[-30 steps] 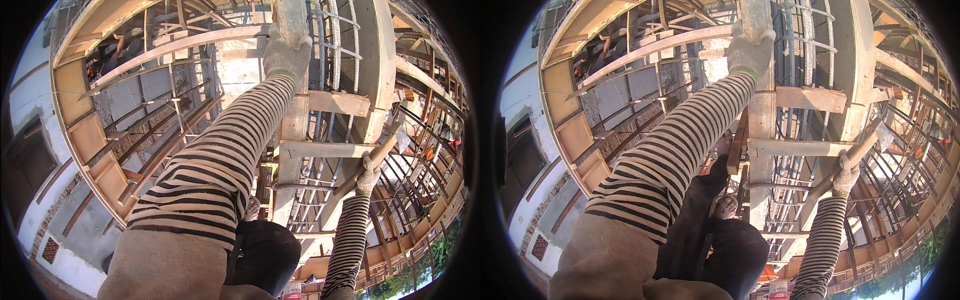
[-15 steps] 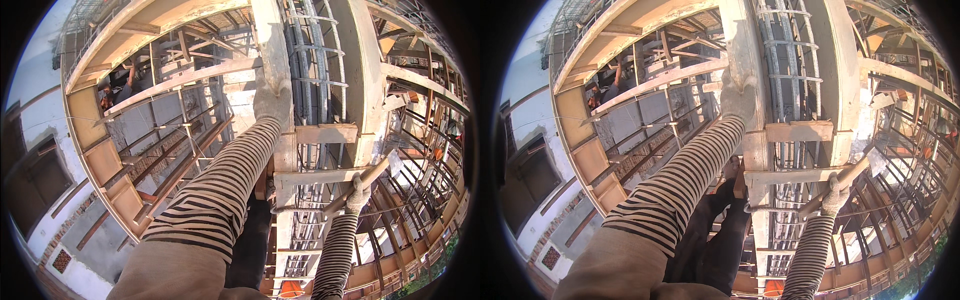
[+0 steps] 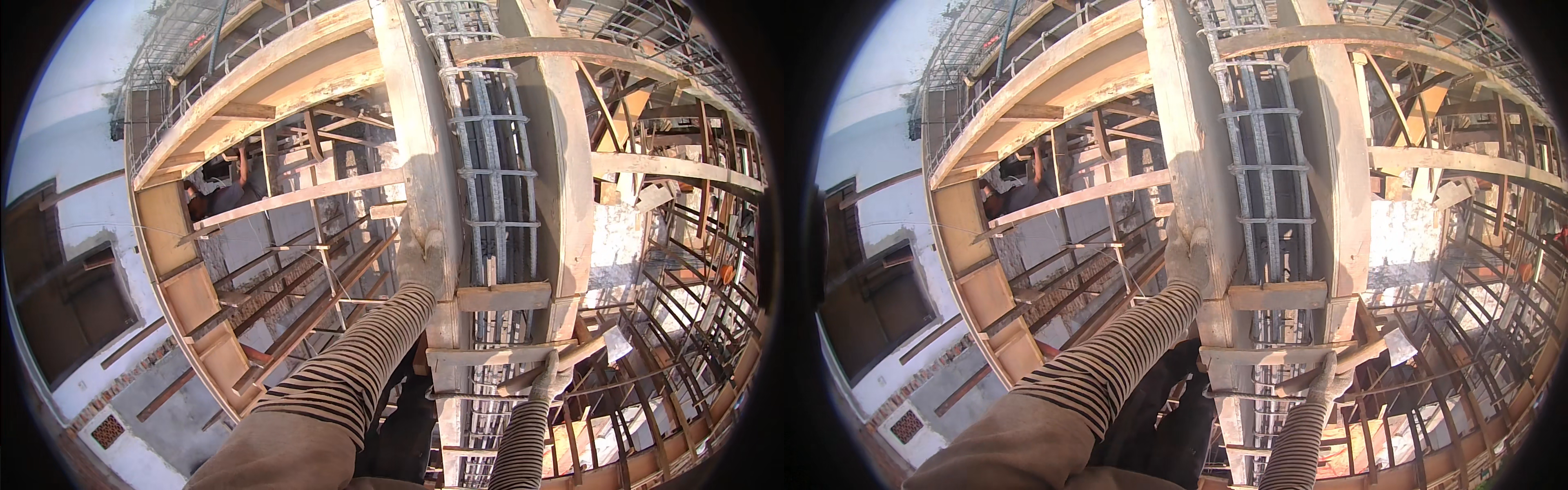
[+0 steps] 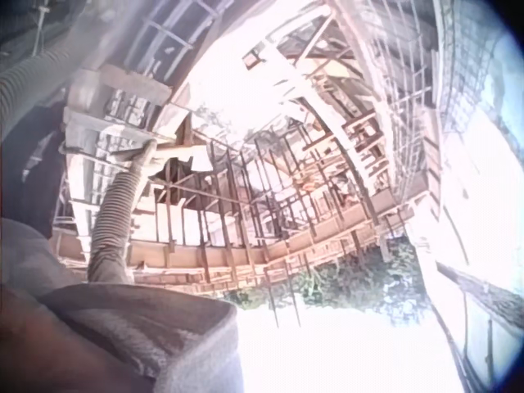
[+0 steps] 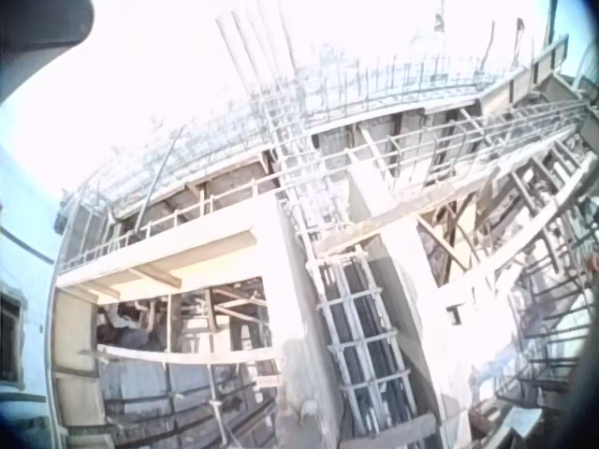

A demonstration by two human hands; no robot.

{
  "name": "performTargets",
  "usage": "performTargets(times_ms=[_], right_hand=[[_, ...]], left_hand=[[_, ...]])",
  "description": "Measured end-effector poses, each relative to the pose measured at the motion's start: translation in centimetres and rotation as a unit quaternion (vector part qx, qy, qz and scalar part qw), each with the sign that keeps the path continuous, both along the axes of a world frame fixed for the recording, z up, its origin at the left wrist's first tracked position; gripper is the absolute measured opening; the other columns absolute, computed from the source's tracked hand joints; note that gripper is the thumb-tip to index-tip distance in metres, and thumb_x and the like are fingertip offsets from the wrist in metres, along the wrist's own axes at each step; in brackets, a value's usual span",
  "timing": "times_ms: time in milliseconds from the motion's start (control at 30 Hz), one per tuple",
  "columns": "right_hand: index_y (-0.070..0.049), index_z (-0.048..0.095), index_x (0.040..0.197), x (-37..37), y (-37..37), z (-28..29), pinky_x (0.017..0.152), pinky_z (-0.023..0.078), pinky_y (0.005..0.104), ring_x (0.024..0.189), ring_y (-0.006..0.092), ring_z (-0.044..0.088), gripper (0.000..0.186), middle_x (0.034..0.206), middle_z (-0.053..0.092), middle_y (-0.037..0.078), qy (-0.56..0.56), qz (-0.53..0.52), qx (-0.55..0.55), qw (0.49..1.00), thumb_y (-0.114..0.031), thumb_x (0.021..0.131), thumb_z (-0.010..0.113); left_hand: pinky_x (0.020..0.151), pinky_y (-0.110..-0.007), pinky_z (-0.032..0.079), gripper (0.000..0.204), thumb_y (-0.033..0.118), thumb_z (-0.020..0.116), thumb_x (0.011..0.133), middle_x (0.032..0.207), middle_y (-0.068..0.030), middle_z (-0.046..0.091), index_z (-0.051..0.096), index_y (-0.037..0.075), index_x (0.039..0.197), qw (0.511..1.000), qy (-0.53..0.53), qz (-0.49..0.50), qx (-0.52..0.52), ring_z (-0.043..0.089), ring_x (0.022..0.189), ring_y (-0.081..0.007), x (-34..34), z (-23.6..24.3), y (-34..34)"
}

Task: The person is positioning wooden support slats over a rebar cage and securing them by hammering nails and tying steel wire with pliers.

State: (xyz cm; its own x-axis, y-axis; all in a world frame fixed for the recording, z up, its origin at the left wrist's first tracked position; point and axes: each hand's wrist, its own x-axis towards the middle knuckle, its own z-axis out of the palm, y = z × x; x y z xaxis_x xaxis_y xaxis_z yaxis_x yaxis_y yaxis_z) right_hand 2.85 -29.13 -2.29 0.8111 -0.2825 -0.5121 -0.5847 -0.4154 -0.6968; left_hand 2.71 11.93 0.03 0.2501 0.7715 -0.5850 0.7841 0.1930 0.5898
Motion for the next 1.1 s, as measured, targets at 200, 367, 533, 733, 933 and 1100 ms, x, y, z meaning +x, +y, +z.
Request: performTargets(times_ms=[200, 367, 533, 733, 933, 1100], right_hand=[[0.007, 0.060, 0.132, 0.3, -1.1, -0.3, 0.085, 0.057, 0.0314, 0.094, 0.0178, 0.066, 0.057, 0.114, 0.068, 0.010, 0.008, -0.018, 0.028, 0.999, -0.022, 0.089, 0.083], [0.006, 0.062, 0.131, 0.6, -0.8, 0.1, 0.086, 0.056, 0.0305, 0.093, 0.0171, 0.066, 0.054, 0.112, 0.069, 0.009, 0.046, -0.036, 0.040, 0.997, -0.019, 0.088, 0.083], [0.003, 0.055, 0.144, 0.1, -2.2, -0.8, 0.089, 0.058, 0.0334, 0.100, 0.0209, 0.066, 0.068, 0.121, 0.066, 0.012, 0.044, -0.040, 0.045, 0.997, -0.021, 0.087, 0.082], [0.004, 0.068, 0.115, 1.1, -0.8, -0.1, 0.083, 0.055, 0.0351, 0.090, 0.0196, 0.064, 0.048, 0.098, 0.068, 0.007, 0.013, -0.018, 0.021, 1.000, -0.031, 0.087, 0.084], [0.003, 0.067, 0.114, 2.1, -2.2, 0.1, 0.082, 0.055, 0.0355, 0.088, 0.0200, 0.064, 0.047, 0.098, 0.067, 0.007, 0.050, 0.011, -0.006, 0.999, -0.035, 0.089, 0.080], [0.004, 0.064, 0.121, 1.8, -3.1, -0.6, 0.088, 0.056, 0.0353, 0.091, 0.0206, 0.066, 0.054, 0.102, 0.068, 0.008, 0.052, -0.016, -0.016, 0.998, -0.038, 0.091, 0.081]], left_hand=[[0.115, -0.039, 0.046, 0.069, 0.011, 0.054, 0.103, 0.142, -0.0225, 0.060, 0.022, 0.004, 0.164, 0.997, -0.021, 0.048, -0.062, 0.061, 0.130, -0.0307, 1.1, 2.2, -0.1], [0.115, -0.039, 0.046, 0.070, 0.012, 0.054, 0.103, 0.141, -0.0212, 0.060, 0.022, 0.005, 0.164, 0.997, -0.029, 0.039, -0.056, 0.061, 0.129, -0.0312, 0.5, 1.8, 0.1], [0.116, -0.040, 0.046, 0.071, 0.016, 0.055, 0.104, 0.140, -0.0217, 0.061, 0.020, 0.006, 0.165, 0.999, -0.003, 0.010, -0.046, 0.062, 0.128, -0.0326, 0.5, 2.4, 0.5], [0.113, -0.045, 0.049, 0.078, 0.031, 0.058, 0.105, 0.135, -0.0288, 0.064, 0.017, 0.008, 0.166, 0.997, 0.043, -0.009, -0.058, 0.065, 0.126, -0.0397, 0.1, 2.7, 1.1], [0.106, -0.051, 0.052, 0.080, 0.034, 0.063, 0.102, 0.128, -0.0301, 0.068, 0.020, 0.013, 0.166, 0.995, 0.067, -0.020, -0.064, 0.067, 0.118, -0.0458, -0.2, 2.7, 1.1], [0.103, -0.052, 0.053, 0.081, 0.036, 0.065, 0.100, 0.128, -0.0309, 0.068, 0.023, 0.013, 0.165, 0.997, 0.047, -0.031, -0.049, 0.068, 0.114, -0.0482, -1.3, 2.1, 0.9]])
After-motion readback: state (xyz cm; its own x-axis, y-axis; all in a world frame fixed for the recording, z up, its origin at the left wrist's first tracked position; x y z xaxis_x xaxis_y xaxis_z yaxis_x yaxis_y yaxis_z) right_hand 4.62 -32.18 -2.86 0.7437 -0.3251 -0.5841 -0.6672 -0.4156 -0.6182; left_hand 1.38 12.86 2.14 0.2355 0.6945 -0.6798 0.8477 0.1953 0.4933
